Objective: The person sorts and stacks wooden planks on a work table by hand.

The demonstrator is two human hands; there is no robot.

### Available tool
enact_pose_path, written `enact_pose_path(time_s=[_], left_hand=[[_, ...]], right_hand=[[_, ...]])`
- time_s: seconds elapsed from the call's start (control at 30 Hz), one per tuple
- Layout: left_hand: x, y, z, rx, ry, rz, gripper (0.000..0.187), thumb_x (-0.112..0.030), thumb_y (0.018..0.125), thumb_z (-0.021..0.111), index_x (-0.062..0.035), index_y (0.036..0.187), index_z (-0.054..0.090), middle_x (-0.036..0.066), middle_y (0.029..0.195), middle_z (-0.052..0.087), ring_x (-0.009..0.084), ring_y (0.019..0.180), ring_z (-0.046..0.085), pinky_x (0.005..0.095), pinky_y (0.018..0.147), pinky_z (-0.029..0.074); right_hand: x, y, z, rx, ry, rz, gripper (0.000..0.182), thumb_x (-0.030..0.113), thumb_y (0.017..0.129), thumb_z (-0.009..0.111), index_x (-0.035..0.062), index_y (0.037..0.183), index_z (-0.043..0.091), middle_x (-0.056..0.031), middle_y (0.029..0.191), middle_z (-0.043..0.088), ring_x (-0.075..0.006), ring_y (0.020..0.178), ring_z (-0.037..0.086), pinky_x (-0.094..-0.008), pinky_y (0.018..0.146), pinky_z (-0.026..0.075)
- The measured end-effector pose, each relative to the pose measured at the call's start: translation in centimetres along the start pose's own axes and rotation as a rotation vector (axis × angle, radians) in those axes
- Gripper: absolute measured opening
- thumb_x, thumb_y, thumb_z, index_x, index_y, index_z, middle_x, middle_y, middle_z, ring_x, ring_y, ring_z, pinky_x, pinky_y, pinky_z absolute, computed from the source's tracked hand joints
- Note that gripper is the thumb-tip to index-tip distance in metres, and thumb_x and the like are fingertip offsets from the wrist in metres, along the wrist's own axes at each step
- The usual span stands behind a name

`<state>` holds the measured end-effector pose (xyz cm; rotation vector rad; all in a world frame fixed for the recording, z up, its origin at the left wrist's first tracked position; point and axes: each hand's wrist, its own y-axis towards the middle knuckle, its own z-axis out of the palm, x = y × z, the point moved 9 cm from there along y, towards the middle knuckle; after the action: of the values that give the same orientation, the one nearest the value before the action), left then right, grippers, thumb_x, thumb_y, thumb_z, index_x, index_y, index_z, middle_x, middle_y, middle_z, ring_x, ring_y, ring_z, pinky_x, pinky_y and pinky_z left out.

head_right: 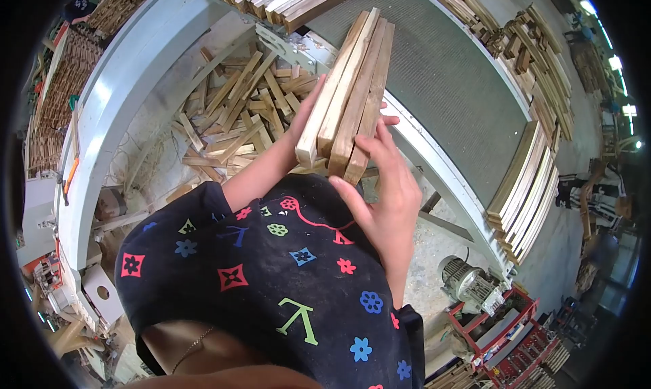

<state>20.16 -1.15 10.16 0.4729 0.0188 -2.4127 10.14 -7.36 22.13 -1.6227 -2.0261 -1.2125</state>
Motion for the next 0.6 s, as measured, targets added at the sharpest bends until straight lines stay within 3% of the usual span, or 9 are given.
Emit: enact_pose_path(time_s=[0.13,0.2,0.3,0.4,0.6], left_hand=[[2.4,-0.9,-3.9,0.003,-0.180,-0.058,0.084,-0.070,0.096,0.026,-0.0068,0.151,0.028,0.021,0.136,0.050,0.0323,0.123,0.055,0.0459,0.103,0.048],[3.8,-1.9,-6.3,-0.065,-0.106,-0.050,0.088,-0.075,0.092,0.027,-0.0078,0.149,0.033,0.017,0.130,0.053,0.0293,0.113,0.060,0.0439,0.097,0.052],[4.3,-2.6,-8.0,-0.139,-0.024,0.029,0.089,-0.077,0.091,0.027,-0.0075,0.146,0.038,0.016,0.126,0.056,0.0274,0.102,0.062,0.0428,0.089,0.056],[6.4,-2.7,-8.5,-0.056,-0.177,-0.100,0.089,-0.077,0.091,0.026,-0.0076,0.145,0.039,0.017,0.123,0.058,0.0286,0.105,0.062,0.0428,0.088,0.056],[7.0,-3.1,-7.7,-0.078,-0.204,-0.075,0.085,-0.074,0.093,0.027,-0.0086,0.145,0.042,0.019,0.125,0.059,0.0295,0.109,0.062,0.0486,0.096,0.050]], right_hand=[[-1.0,-2.5,2.9,0.198,-0.129,-0.009,0.062,0.017,0.069,0.084,0.0123,0.126,0.059,-0.0227,0.141,0.049,-0.0398,0.123,0.054,-0.0451,0.099,0.047],[-2.8,-4.2,4.8,0.292,-0.103,0.101,0.065,0.014,0.068,0.083,0.0146,0.128,0.058,-0.0224,0.144,0.045,-0.0374,0.118,0.056,-0.0445,0.097,0.047],[-3.6,-6.7,6.6,0.198,-0.179,-0.095,0.068,0.009,0.064,0.085,0.0102,0.127,0.058,-0.0220,0.141,0.047,-0.0389,0.118,0.056,-0.0446,0.097,0.047],[-4.3,-10.8,7.1,-0.016,-0.226,-0.180,0.070,0.010,0.062,0.086,0.0114,0.126,0.058,-0.0221,0.139,0.049,-0.0408,0.117,0.056,-0.0448,0.094,0.048],[-5.4,-13.0,7.9,-0.175,-0.540,-0.308,0.056,0.018,0.073,0.080,0.0257,0.124,0.058,-0.0127,0.137,0.049,-0.0303,0.121,0.051,-0.0449,0.100,0.039]])
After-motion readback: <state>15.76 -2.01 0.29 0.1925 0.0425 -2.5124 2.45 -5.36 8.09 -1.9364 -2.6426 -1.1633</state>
